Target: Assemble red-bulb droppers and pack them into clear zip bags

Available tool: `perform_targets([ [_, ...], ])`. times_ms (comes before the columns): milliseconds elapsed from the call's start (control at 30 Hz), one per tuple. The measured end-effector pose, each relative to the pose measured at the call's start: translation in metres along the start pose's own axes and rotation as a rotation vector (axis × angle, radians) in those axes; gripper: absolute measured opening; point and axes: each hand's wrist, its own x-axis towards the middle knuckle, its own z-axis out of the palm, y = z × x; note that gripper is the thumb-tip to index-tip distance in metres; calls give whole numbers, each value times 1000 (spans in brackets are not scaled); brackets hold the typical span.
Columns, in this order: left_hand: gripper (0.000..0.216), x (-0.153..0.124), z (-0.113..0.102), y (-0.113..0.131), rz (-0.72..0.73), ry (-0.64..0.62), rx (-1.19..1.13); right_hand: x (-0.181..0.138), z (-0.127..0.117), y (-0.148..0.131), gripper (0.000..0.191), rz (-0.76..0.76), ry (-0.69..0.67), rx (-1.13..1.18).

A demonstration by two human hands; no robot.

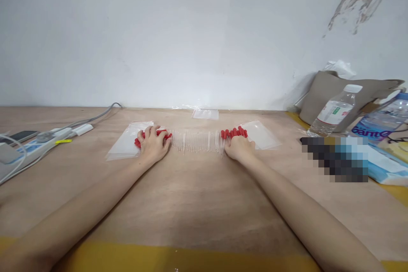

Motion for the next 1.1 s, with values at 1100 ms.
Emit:
perform_targets([
  [1100, 21, -33, -35, 30, 417, -218, -478, -50, 8, -27, 14, -759, 200, -79],
])
